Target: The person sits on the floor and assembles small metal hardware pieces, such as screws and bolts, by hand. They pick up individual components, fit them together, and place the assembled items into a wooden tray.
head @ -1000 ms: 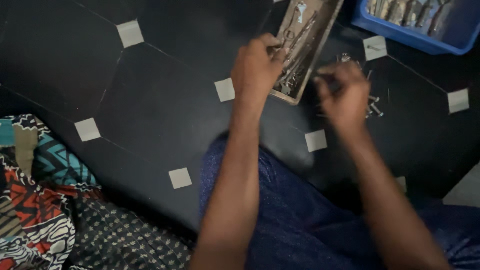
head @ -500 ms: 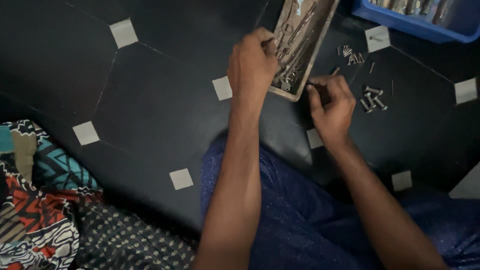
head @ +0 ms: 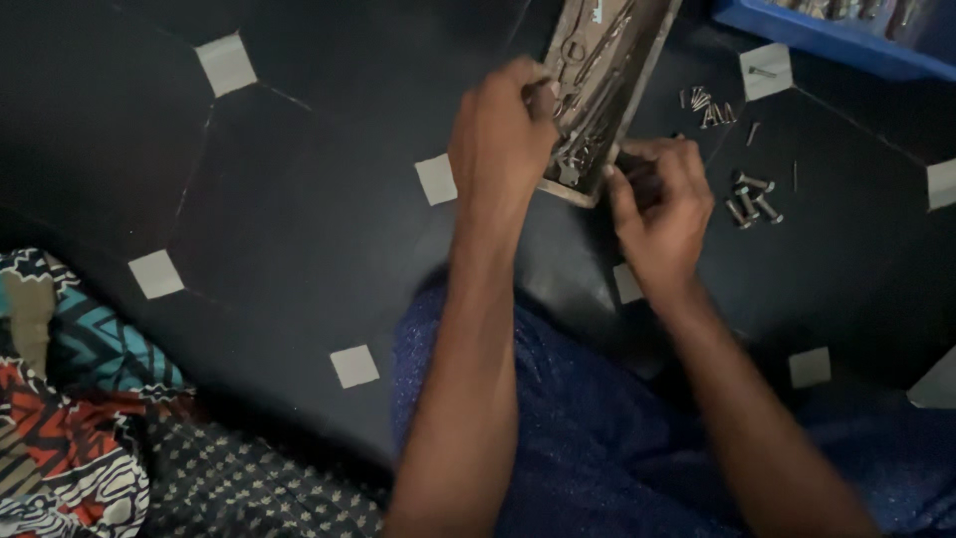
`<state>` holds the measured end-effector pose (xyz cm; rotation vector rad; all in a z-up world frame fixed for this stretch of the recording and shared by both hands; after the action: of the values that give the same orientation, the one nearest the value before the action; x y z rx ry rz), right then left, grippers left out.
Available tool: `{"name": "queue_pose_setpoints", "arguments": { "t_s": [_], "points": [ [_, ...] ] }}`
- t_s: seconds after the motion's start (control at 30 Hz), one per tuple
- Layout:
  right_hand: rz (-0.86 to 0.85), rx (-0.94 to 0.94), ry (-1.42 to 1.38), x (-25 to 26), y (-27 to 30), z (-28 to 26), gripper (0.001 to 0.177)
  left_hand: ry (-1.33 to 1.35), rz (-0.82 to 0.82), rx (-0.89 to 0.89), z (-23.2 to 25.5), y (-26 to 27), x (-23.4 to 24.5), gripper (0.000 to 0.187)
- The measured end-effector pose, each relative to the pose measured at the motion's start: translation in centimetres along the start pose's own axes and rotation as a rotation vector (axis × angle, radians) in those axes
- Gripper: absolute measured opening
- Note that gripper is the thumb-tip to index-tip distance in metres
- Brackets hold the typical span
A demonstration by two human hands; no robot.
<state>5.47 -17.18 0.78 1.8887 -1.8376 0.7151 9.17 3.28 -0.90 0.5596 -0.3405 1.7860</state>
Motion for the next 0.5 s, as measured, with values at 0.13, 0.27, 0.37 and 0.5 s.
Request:
{"name": "queue_pose_setpoints", "arguments": {
  "t_s": [0.13, 0.27, 0.37, 0.5],
  "points": [
    [0.010, 0.081, 0.049, 0.0, 0.1, -1.0, 0.024, 0.014, -0.006, -0.033, 0.5, 0.1, -0.1, 0.015],
    [0.026, 0.148, 0.126, -0.1, 0.0, -1.4, 0.025, 0.001, -0.087, 0.054, -0.1, 0.2, -1.0, 0.017],
    [0.036, 0.169, 0.200, -0.1, 0.0, -1.5, 0.027, 0.008, -0.045, -0.011, 0.6, 0.1, -0.6, 0.018],
    [-0.026, -0.014, 0.107, -0.4, -0.4, 0.2, 0.028, 0.013, -0.048, -0.009, 0.5, 0.2, -0.7, 0.019]
  ]
}}
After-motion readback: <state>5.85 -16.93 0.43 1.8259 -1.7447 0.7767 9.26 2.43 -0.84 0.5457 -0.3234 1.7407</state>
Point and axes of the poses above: each hand's wrist, its own y-axis away from the middle knuckle, its own x-axis out of the back of the hand, z = x × y, the point moved 10 cm from there along -y, towards the middle knuckle, and after that the axes turned 8 degrees about -x, right-handed, at the moved point
